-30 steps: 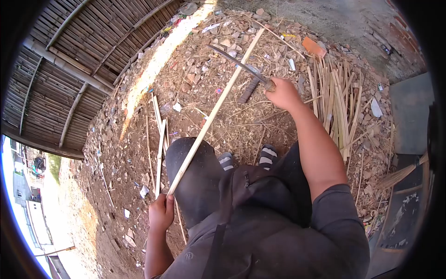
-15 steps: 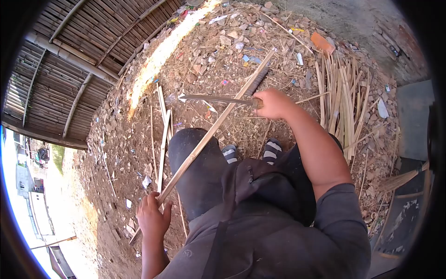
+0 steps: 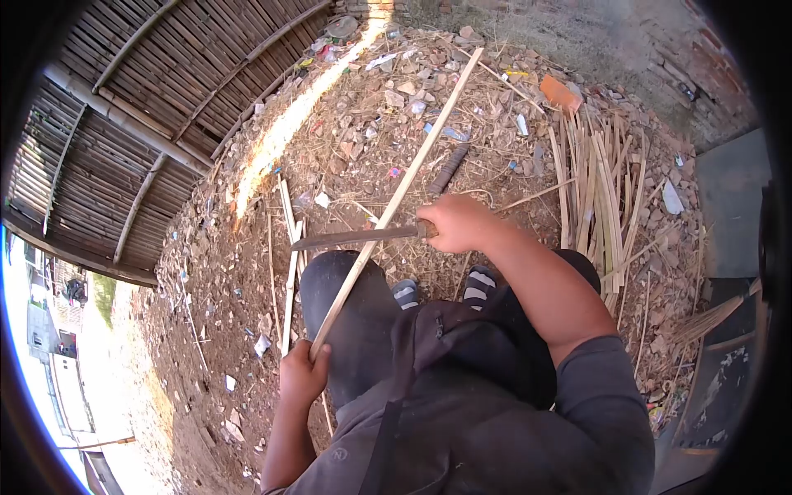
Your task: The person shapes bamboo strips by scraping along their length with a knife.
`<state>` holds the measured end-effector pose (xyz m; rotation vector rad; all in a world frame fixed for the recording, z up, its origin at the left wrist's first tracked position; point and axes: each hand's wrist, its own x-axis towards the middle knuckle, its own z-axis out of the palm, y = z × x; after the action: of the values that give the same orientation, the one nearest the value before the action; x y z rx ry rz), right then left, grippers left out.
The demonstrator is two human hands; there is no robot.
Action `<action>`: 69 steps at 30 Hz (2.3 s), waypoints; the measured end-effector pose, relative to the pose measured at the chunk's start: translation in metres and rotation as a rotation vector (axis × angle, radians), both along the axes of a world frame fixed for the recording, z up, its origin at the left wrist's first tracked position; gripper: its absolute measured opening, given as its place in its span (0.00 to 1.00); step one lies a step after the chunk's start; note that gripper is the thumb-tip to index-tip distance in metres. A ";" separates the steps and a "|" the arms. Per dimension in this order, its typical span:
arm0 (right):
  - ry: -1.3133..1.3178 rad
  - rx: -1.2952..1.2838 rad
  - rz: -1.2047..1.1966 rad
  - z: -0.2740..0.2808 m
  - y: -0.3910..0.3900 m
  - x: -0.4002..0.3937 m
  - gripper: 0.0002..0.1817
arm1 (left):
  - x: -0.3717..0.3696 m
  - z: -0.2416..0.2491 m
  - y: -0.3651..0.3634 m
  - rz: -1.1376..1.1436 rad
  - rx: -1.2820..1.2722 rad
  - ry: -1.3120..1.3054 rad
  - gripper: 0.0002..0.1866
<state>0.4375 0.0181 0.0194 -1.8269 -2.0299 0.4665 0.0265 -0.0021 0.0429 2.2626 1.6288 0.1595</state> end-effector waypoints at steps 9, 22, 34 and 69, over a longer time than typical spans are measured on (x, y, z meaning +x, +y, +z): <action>0.195 0.012 -0.206 -0.030 0.025 0.032 0.11 | -0.004 -0.018 0.013 -0.037 -0.035 0.031 0.22; 0.099 -0.086 -0.133 -0.023 0.029 -0.002 0.09 | -0.008 -0.005 0.029 -0.061 -0.213 -0.032 0.24; 0.157 -0.112 -0.411 -0.019 0.025 0.051 0.16 | -0.007 -0.003 0.028 -0.050 -0.157 0.057 0.26; 0.044 -0.038 -0.300 -0.022 0.028 0.031 0.13 | -0.005 -0.004 0.027 -0.079 -0.102 0.006 0.23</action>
<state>0.4688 0.0461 -0.0029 -2.0795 -1.6886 0.4557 0.0215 0.0245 0.0384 2.2478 1.5116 0.0488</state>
